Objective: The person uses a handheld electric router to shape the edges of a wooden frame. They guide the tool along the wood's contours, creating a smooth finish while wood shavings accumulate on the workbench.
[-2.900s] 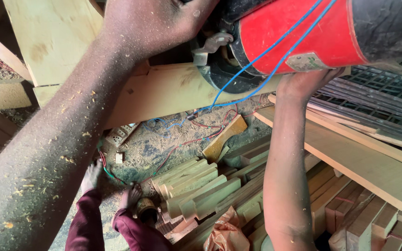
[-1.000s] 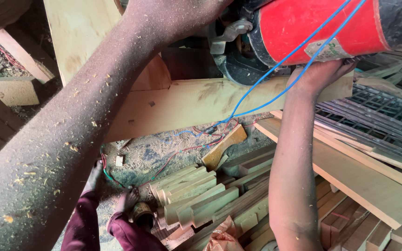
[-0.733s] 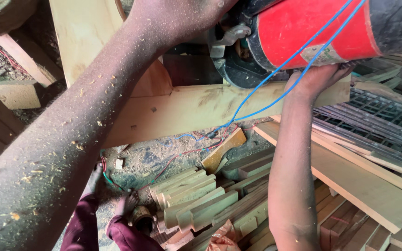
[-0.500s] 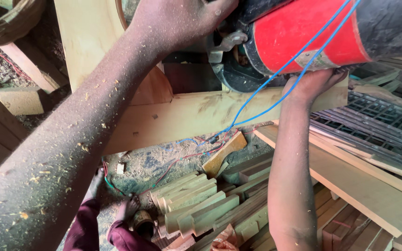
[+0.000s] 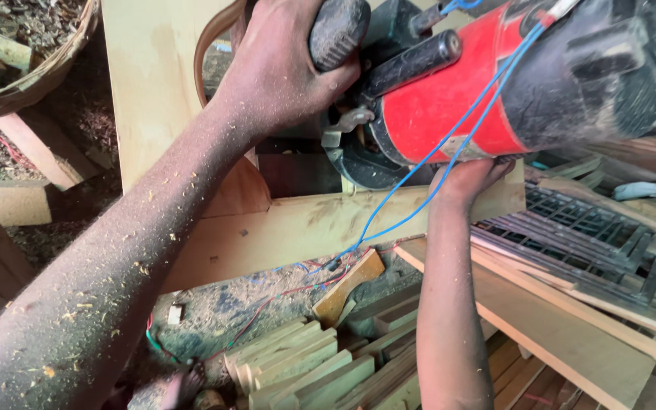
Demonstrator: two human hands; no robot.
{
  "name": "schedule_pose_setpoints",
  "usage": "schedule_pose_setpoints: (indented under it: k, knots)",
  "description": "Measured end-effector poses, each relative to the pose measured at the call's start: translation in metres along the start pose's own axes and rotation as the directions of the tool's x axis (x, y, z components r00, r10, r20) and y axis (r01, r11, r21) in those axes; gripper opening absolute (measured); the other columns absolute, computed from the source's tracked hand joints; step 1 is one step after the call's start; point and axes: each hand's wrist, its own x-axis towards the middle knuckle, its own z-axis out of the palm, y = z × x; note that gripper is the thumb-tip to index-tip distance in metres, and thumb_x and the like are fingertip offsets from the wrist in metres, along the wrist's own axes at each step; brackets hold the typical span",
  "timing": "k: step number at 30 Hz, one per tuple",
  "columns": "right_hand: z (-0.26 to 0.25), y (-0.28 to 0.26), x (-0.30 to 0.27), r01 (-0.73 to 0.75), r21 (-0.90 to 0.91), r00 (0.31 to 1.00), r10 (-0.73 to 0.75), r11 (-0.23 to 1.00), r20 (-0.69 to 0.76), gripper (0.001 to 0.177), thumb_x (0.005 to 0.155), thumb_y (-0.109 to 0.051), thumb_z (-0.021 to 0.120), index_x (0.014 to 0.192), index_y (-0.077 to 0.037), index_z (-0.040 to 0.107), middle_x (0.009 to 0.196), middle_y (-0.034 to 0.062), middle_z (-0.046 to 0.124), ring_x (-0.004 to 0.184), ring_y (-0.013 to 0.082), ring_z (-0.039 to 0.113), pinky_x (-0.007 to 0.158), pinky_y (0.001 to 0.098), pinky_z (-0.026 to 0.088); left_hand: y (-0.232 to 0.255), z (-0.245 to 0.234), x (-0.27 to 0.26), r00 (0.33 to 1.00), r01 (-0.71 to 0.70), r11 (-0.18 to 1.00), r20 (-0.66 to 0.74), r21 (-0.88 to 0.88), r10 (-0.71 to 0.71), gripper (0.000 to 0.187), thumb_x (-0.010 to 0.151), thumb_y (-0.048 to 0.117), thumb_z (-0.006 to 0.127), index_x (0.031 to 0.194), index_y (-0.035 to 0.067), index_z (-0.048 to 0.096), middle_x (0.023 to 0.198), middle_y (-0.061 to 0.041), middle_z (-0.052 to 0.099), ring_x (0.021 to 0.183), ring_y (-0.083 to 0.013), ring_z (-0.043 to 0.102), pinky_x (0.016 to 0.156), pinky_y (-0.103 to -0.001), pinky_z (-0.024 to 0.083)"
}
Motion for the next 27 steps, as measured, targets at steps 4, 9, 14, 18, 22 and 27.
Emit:
schedule_pose_setpoints:
  k: [4, 9, 14, 18, 22, 27]
  knots:
    - [0.005, -0.007, -0.001, -0.024, 0.014, 0.999, 0.023, 1.0, 0.03, 0.062, 0.096, -0.034, 0.067, 0.14, -0.016, 0.028, 0.146, 0.0122, 0.047, 0.126, 0.0315, 0.063, 0.099, 0.0553, 0.064, 0.013, -0.009, 0.007, 0.998, 0.049, 0.996, 0.044, -0.072, -0.046, 0.049, 0.086, 0.021, 0.081, 0.125, 0.002, 0.058, 0.116, -0.023, 0.069, 0.117, -0.0459, 0.063, 0.1, -0.053, 0.049]
    - [0.009, -0.014, -0.002, -0.055, 0.009, 0.998, 0.055, 0.998, 0.008, 0.065, 0.095, -0.031, 0.068, 0.141, -0.02, 0.024, 0.145, 0.0112, 0.048, 0.125, 0.0311, 0.064, 0.098, 0.0541, 0.065, 0.02, -0.013, 0.014, 0.999, 0.01, 0.996, 0.033, -0.089, -0.007, 0.043, 0.086, 0.018, 0.081, 0.117, 0.001, 0.056, 0.109, -0.024, 0.068, 0.11, -0.0468, 0.064, 0.094, -0.052, 0.051]
    - [0.014, -0.02, -0.006, -0.077, -0.009, 0.997, 0.076, 0.997, -0.026, 0.065, 0.095, -0.031, 0.068, 0.142, -0.02, 0.024, 0.144, 0.0107, 0.048, 0.124, 0.0304, 0.064, 0.097, 0.0542, 0.064, 0.019, -0.013, 0.015, 0.999, -0.014, 0.993, 0.031, -0.12, 0.018, 0.043, 0.084, 0.014, 0.078, 0.117, 0.0, 0.055, 0.109, -0.023, 0.068, 0.111, -0.047, 0.064, 0.093, -0.052, 0.051]
    - [0.017, -0.017, -0.008, -0.092, -0.021, 0.995, 0.091, 0.996, -0.041, 0.066, 0.094, -0.03, 0.068, 0.142, -0.022, 0.024, 0.144, 0.0092, 0.047, 0.124, 0.0295, 0.064, 0.096, 0.0542, 0.065, 0.012, -0.012, 0.016, 0.999, -0.009, 0.995, 0.036, -0.098, 0.013, 0.044, 0.085, 0.017, 0.081, 0.117, 0.0, 0.056, 0.109, -0.024, 0.068, 0.111, -0.047, 0.064, 0.095, -0.052, 0.051]
    - [0.018, -0.016, -0.011, -0.036, -0.031, 0.999, 0.035, 0.999, -0.04, 0.065, 0.092, -0.025, 0.067, 0.141, -0.016, 0.025, 0.14, 0.013, 0.051, 0.121, 0.03, 0.064, 0.097, 0.0529, 0.064, 0.003, -0.009, 0.016, 0.998, -0.055, 0.996, 0.018, -0.074, 0.056, 0.051, 0.081, 0.016, 0.081, 0.124, 0.0, 0.058, 0.117, -0.025, 0.067, 0.117, -0.0471, 0.061, 0.102, -0.053, 0.048]
    - [0.024, -0.03, -0.031, 0.16, -0.072, 0.984, -0.154, 0.984, 0.09, 0.052, 0.102, -0.019, 0.067, 0.143, 0.007, 0.047, 0.142, 0.0191, 0.058, 0.121, 0.028, 0.067, 0.1, 0.046, 0.06, -0.001, 0.0, 0.019, 0.994, -0.09, 0.995, -0.061, -0.032, 0.088, 0.055, 0.083, 0.018, 0.084, 0.129, 0.0, 0.059, 0.12, -0.027, 0.064, 0.114, -0.0465, 0.059, 0.1, -0.05, 0.046]
